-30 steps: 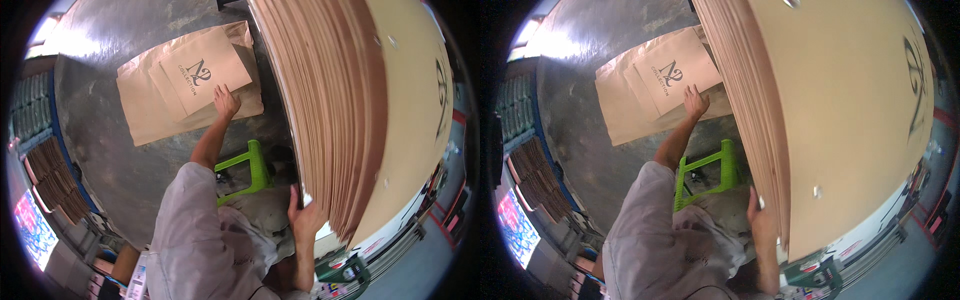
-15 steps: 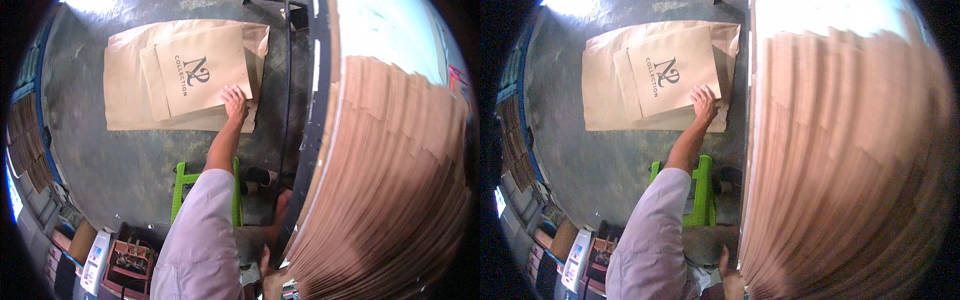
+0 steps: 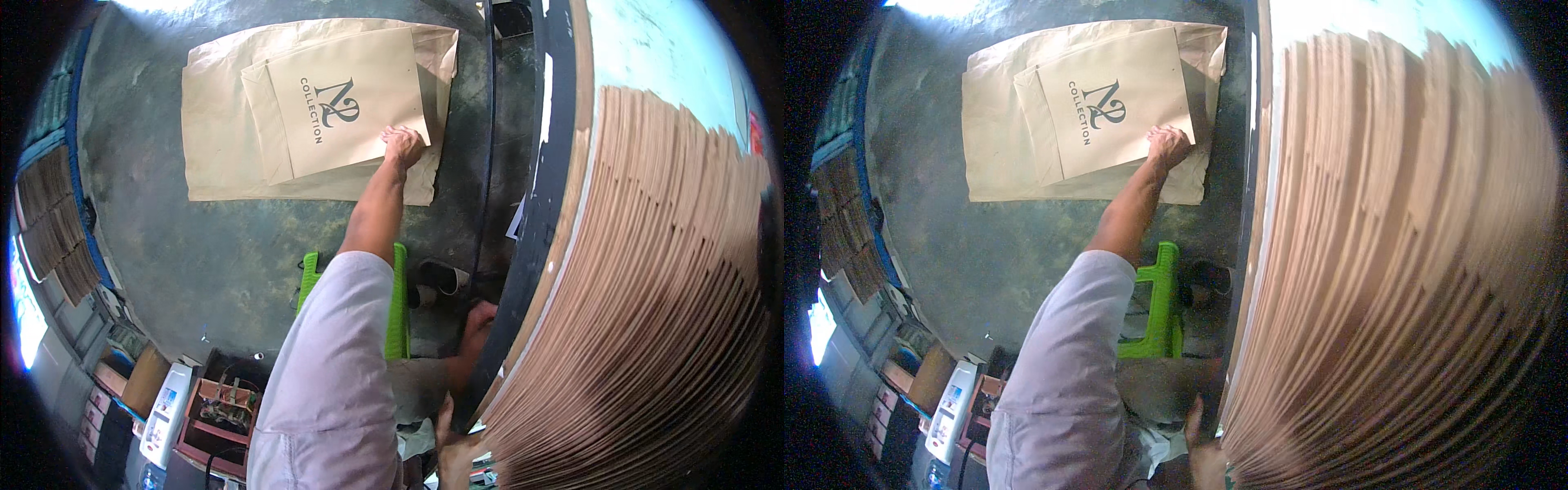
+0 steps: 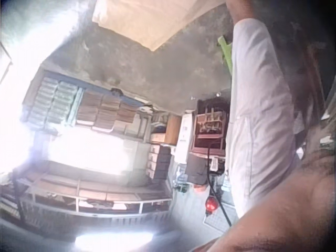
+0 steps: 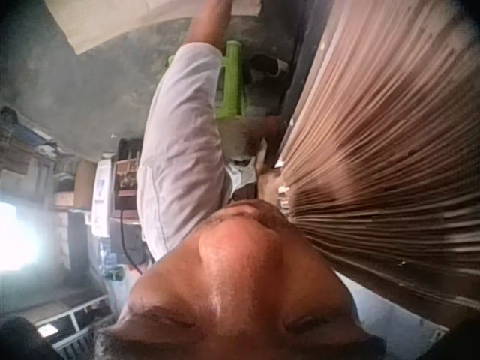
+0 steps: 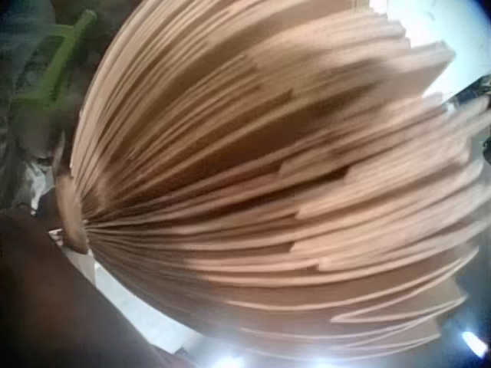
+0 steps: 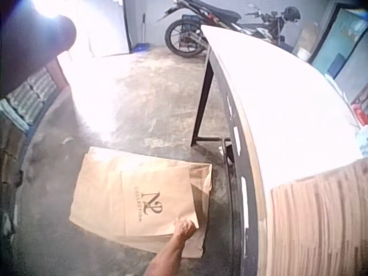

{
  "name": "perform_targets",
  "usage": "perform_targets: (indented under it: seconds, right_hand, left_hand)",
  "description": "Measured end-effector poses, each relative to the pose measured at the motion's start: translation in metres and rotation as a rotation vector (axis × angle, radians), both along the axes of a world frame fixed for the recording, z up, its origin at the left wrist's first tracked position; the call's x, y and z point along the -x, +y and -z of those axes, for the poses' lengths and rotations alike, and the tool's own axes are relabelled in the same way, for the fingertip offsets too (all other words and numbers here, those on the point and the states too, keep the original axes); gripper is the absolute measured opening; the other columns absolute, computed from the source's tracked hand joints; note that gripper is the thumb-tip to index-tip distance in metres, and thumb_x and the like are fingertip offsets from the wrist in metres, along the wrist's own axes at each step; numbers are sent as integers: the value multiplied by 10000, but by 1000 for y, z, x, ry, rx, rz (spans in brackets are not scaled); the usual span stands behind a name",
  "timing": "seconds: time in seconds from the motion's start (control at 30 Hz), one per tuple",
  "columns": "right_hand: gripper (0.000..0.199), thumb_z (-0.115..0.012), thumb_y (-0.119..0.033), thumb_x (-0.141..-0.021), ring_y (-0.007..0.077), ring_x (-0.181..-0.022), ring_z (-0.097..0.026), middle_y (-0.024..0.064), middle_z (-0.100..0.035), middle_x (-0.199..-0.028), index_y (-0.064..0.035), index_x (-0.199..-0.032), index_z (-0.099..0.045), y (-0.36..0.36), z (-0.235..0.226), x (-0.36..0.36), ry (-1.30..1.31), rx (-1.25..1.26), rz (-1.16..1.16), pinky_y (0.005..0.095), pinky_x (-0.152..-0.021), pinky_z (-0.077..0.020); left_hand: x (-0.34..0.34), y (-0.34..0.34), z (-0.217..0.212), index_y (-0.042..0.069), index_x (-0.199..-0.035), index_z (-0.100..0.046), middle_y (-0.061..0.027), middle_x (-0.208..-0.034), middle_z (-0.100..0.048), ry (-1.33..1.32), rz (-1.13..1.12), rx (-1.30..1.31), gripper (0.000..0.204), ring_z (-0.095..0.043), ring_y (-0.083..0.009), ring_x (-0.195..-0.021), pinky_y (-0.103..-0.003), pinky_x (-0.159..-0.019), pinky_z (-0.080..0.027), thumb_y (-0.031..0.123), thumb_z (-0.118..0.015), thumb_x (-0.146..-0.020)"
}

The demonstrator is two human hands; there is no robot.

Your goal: The person repeatedly places flat cardboard pieces under a green manual hole puncher, pulls the handle to create holes, and stacks the finished pieces. The person handles the cardboard and the puncher by hand throughout the task.

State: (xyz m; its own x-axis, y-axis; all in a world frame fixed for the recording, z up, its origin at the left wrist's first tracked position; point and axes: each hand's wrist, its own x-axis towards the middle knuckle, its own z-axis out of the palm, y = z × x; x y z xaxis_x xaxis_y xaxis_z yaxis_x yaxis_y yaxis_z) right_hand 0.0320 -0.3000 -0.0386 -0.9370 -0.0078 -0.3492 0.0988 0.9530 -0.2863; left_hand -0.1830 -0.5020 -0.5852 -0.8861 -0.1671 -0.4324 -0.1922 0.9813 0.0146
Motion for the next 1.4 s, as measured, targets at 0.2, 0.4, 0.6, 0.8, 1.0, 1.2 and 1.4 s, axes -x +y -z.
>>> perform_targets:
  seconds: [0.2, 0.4, 0.6, 0.8, 1.0, 1.2, 1.4]
  right_hand:
    - [442, -831, -307, -877, 408, -785, -743, 231, -758, -974, 71, -1081, -725, 7, -8, 4, 86, 40, -28, 445, -696, -600]
    - [520, -863, -384, -830, 411, -765, -742, 229, -760, -985, 62, -1064, -734, 38, -2, -10, 304, -356, -507, 449, -674, -603]
    - [634, -813, -576, -810, 415, -752, -732, 249, -743, -933, 36, -954, -728, 47, 21, -10, 230, -335, -85, 487, -671, -591]
    - [728, -704, -683, -846, 477, -925, -660, 299, -669, -917, 39, -926, -655, 38, 4, -23, 104, -397, 7, 597, -923, -496]
    - [838, -664, -638, -893, 547, -1344, -478, 401, -532, -1357, 87, -1303, -570, 52, 16, -20, 509, -370, -159, 748, -1173, -198]
    - [925, -668, -601, -908, 507, -1505, -255, 333, -337, -1570, 58, -1499, -400, 58, 15, -28, 561, -269, -120, 731, -1156, -255]
    - [777, -825, -335, -861, 451, -1349, -465, 289, -508, -1415, 30, -1451, -475, 29, 26, -73, 726, 480, -138, 560, -1125, -392]
  left_hand:
    - [16, -26, -62, -107, -1100, -654, -327, -978, -733, -20, 19, -312, 333, -758, -445, -881, -558, -690, -627, 164, -509, -971]
    - [4, -44, -159, -1, -1042, -665, -208, -870, -751, 136, -154, -336, 334, -761, -370, -872, -464, -778, -612, 239, -741, -822]
    - [-48, -109, -233, -5, -1110, -652, -245, -1044, -719, 481, -170, -329, 407, -722, -407, -913, -483, -821, -591, 219, -757, -787]
    - [-101, -190, -352, 12, -1259, -592, -261, -1067, -701, 721, -392, -390, 525, -699, -441, -952, -500, -828, -566, 223, -764, -810]
    - [-182, -279, -502, -36, -1267, -591, -238, -1032, -739, 1109, -487, -294, 553, -740, -325, -958, -394, -847, -571, 221, -830, -839]
    - [-286, -259, -657, -53, -1250, -613, -135, -1118, -724, 1311, -440, -505, 449, -693, -190, -987, -335, -878, -552, 157, -801, -900]
    - [-366, -231, -752, -40, -1265, -616, -118, -1151, -702, 1471, -323, -663, 464, -676, -179, -1017, -314, -904, -533, 116, -819, -877]
